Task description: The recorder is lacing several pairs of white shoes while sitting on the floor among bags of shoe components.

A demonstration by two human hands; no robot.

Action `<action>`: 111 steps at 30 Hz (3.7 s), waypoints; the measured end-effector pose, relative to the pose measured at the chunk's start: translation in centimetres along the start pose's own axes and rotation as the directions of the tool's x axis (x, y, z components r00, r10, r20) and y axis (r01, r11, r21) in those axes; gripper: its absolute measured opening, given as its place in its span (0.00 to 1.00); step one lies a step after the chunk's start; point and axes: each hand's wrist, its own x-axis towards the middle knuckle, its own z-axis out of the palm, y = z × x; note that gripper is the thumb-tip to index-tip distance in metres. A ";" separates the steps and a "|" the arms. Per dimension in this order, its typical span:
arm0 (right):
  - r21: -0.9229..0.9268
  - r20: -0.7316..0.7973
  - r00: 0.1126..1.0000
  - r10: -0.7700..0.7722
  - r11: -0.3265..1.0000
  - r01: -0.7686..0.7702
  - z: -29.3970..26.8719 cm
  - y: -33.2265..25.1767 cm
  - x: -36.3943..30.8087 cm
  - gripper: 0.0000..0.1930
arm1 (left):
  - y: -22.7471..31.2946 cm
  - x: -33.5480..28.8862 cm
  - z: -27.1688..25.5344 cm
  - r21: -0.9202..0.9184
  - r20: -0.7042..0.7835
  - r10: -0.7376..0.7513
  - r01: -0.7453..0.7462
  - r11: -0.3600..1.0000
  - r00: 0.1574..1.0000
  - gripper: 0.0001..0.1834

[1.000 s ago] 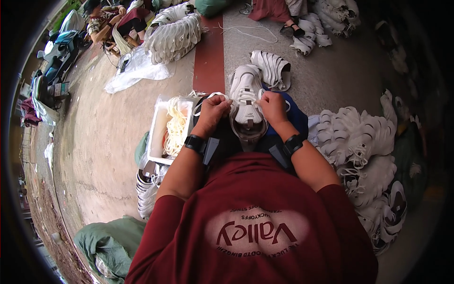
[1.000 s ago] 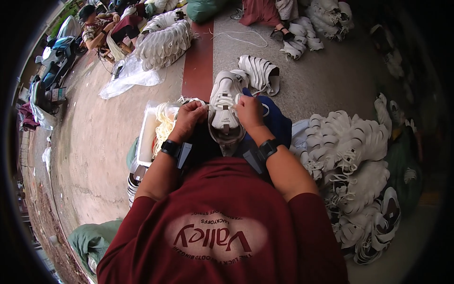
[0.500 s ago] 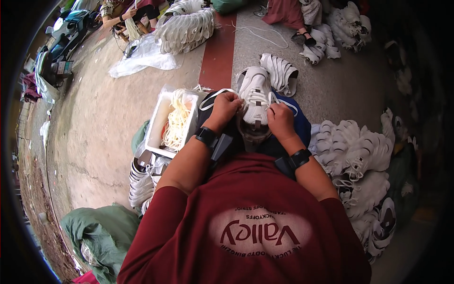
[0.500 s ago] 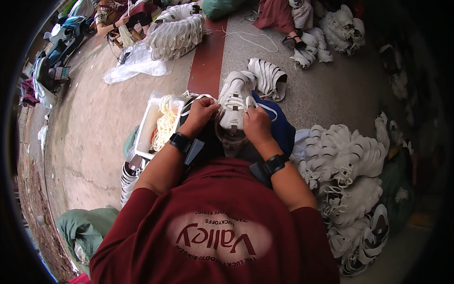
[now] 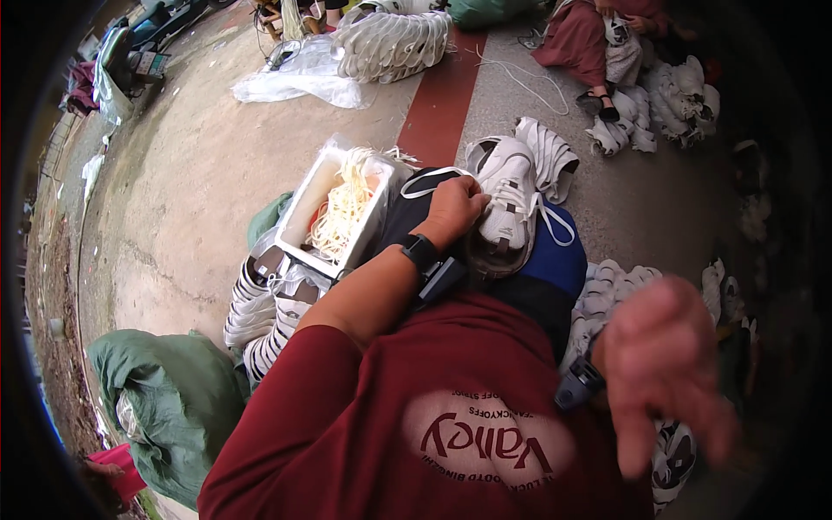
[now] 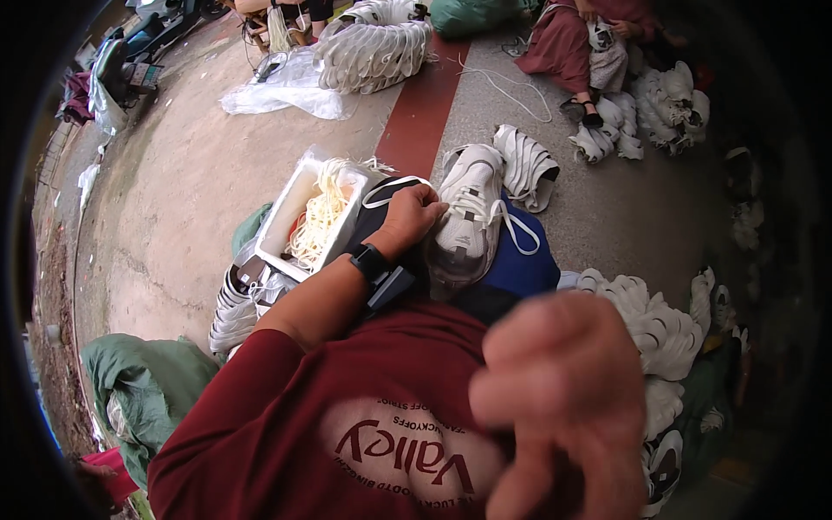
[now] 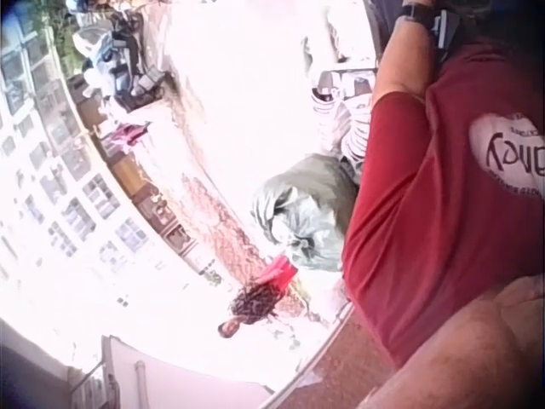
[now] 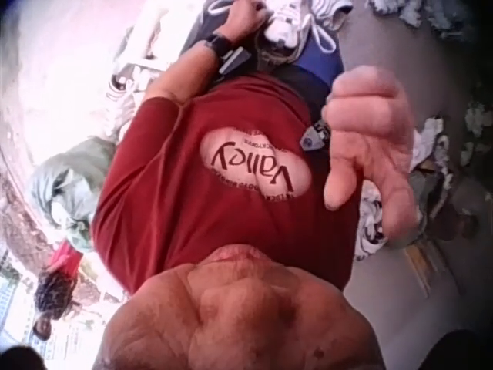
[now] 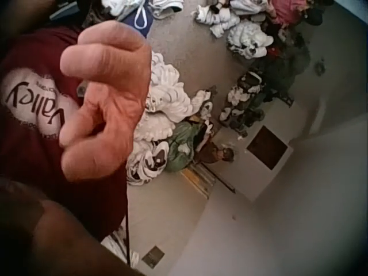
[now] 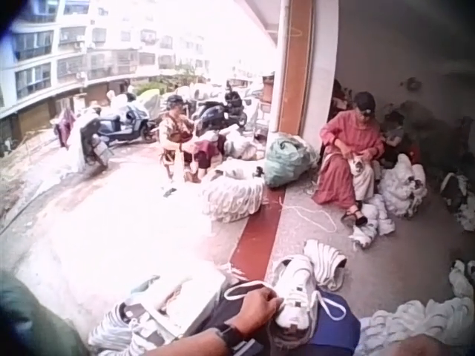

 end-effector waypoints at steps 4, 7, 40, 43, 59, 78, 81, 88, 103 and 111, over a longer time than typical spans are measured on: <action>-0.030 -0.059 0.977 -0.203 0.979 0.202 -0.3 -2.4 2.7 0.15 | 0.6 -0.3 0.2 0.068 -0.010 0.040 -0.039 0.997 0.999 0.11; 0.181 -0.107 0.970 -0.218 0.955 0.234 0.1 -2.0 3.5 0.17 | 0.5 -0.2 0.4 0.071 -0.005 0.047 -0.046 0.996 0.999 0.11; -0.046 -0.170 0.590 0.789 0.592 -0.805 -2.8 3.9 -5.7 0.04 | 1.0 -1.6 -1.2 0.221 0.152 0.197 -0.228 0.948 0.969 0.21; -0.368 -0.042 0.472 0.881 0.425 -0.827 -2.2 8.4 -13.6 0.04 | -0.1 -0.8 0.1 0.267 0.166 0.290 -0.326 0.907 0.942 0.18; -0.919 -0.094 0.457 0.885 0.100 -0.382 -1.3 12.2 -20.7 0.03 | -0.2 -0.9 0.4 0.019 0.123 0.084 -0.087 0.996 0.989 0.10; -0.542 -0.360 0.561 0.746 0.322 -0.776 -8.1 6.5 -18.1 0.04 | 4.3 -0.7 2.7 0.445 0.288 0.648 -0.698 0.562 0.705 0.04; -0.557 -0.351 0.571 0.742 0.325 -0.764 -8.0 6.4 -18.4 0.04 | 4.1 0.0 4.1 0.484 0.292 0.612 -0.666 0.568 0.735 0.05; 0.682 -0.400 0.115 0.909 0.380 -0.625 -6.9 6.8 -19.9 0.03 | 7.0 -1.0 2.2 0.553 0.424 0.526 -0.670 0.495 0.738 0.04; -0.495 -0.576 0.253 0.777 -0.085 -0.865 -17.0 -3.2 -29.8 0.04 | -7.0 -6.6 -16.0 0.760 0.039 0.004 -0.033 0.649 0.999 0.05; -0.256 -0.534 0.145 0.833 0.005 -0.967 -8.7 7.0 -23.9 0.04 | -1.6 -1.1 -6.5 0.259 0.073 0.164 -0.178 0.950 0.984 0.10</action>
